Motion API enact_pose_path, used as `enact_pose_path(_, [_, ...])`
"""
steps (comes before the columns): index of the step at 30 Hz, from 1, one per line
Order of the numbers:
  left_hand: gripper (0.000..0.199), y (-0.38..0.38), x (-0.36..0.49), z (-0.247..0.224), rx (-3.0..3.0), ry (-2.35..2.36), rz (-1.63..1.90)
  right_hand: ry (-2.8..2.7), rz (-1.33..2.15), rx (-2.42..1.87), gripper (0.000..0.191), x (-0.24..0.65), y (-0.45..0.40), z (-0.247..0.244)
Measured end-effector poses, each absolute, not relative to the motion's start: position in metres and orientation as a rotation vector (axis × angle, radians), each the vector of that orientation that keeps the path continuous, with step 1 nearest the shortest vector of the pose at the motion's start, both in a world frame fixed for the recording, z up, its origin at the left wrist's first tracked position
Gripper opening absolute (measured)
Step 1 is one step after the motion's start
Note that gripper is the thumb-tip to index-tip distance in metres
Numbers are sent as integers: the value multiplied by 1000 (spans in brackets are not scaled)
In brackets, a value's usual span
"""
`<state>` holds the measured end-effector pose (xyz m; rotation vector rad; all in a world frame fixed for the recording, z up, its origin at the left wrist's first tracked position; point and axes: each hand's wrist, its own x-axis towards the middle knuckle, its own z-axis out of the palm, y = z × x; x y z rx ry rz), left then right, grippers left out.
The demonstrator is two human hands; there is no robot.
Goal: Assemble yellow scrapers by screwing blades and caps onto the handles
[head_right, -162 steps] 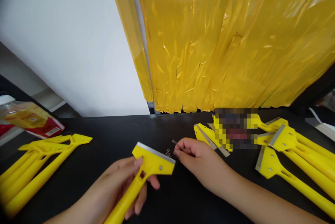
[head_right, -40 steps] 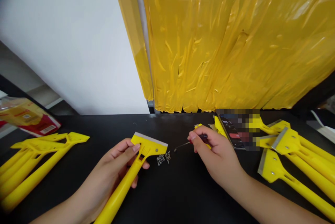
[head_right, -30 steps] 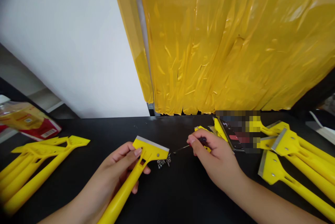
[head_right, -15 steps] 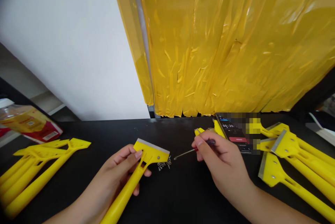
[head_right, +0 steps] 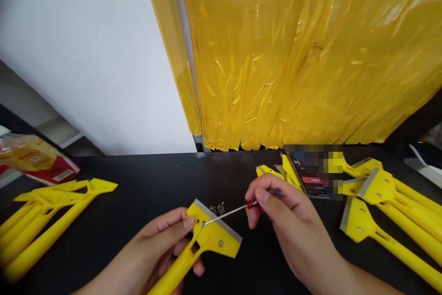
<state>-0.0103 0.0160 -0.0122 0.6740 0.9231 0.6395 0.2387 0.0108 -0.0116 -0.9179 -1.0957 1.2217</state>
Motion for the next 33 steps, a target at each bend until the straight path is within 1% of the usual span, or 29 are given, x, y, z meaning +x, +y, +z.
enact_pose_path(8, [23,13,-7,-8,661,926,590,-1117,1276,-936,22,236,13,-16])
enact_pose_path(19, [25,13,-9,-9,650,909,548,-1121,1340,-927,18,237,13,-17])
enact_pose_path(27, [32,17,-10,-21,636,883,529,-1140,1358,-915,16,238,13,-20])
enact_pose_path(33, [32,17,-12,-23,640,882,521,-1162,1372,-894,17,238,14,-19])
